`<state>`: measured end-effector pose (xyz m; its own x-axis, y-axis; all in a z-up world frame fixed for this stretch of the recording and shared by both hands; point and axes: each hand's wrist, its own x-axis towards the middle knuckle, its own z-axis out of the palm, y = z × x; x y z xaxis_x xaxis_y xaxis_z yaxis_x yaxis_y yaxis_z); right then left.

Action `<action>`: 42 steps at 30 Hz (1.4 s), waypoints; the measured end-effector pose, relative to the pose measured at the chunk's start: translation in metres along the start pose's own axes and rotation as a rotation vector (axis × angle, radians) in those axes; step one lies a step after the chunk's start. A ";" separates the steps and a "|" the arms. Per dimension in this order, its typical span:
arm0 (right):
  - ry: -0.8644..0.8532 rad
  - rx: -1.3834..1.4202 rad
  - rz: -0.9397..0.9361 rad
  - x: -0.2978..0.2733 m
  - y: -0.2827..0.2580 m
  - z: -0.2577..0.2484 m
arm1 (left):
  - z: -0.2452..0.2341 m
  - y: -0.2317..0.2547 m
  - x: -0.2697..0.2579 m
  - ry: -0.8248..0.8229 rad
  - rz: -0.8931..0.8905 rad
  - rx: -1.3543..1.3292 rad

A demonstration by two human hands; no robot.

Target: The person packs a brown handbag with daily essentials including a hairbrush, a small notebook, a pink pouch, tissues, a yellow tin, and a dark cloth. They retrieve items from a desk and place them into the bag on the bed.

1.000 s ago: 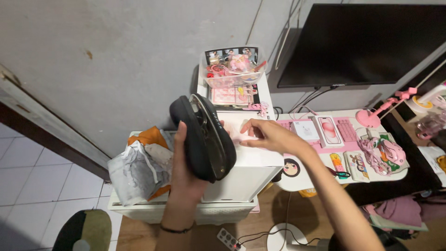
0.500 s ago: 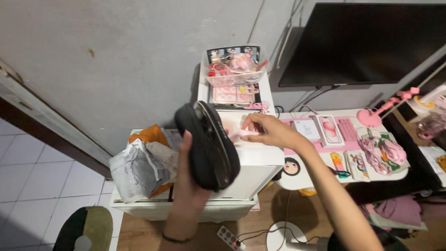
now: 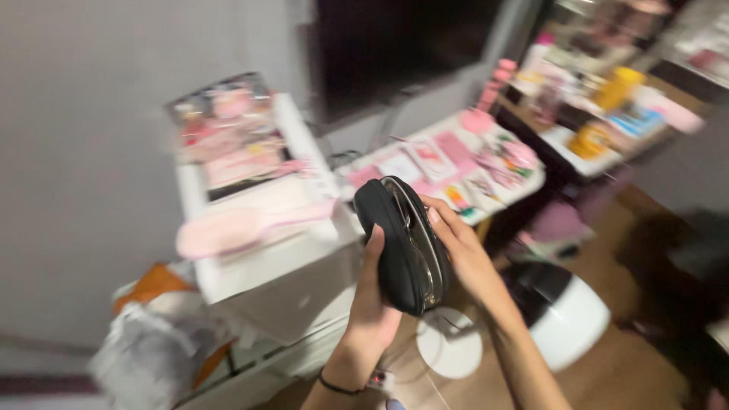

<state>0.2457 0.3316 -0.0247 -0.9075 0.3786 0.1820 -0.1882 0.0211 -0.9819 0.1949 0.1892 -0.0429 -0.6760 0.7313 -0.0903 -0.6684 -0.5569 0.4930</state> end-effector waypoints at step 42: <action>2.006 0.294 -0.659 -0.771 -0.063 -0.428 | 0.316 -0.812 -0.310 -1.345 -1.286 0.426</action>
<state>1.1183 0.4341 -0.1250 0.7922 0.6057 -0.0744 -0.4494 0.4964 -0.7427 1.0454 0.5394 -0.1414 0.8880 0.4597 0.0093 -0.2469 0.4597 0.8530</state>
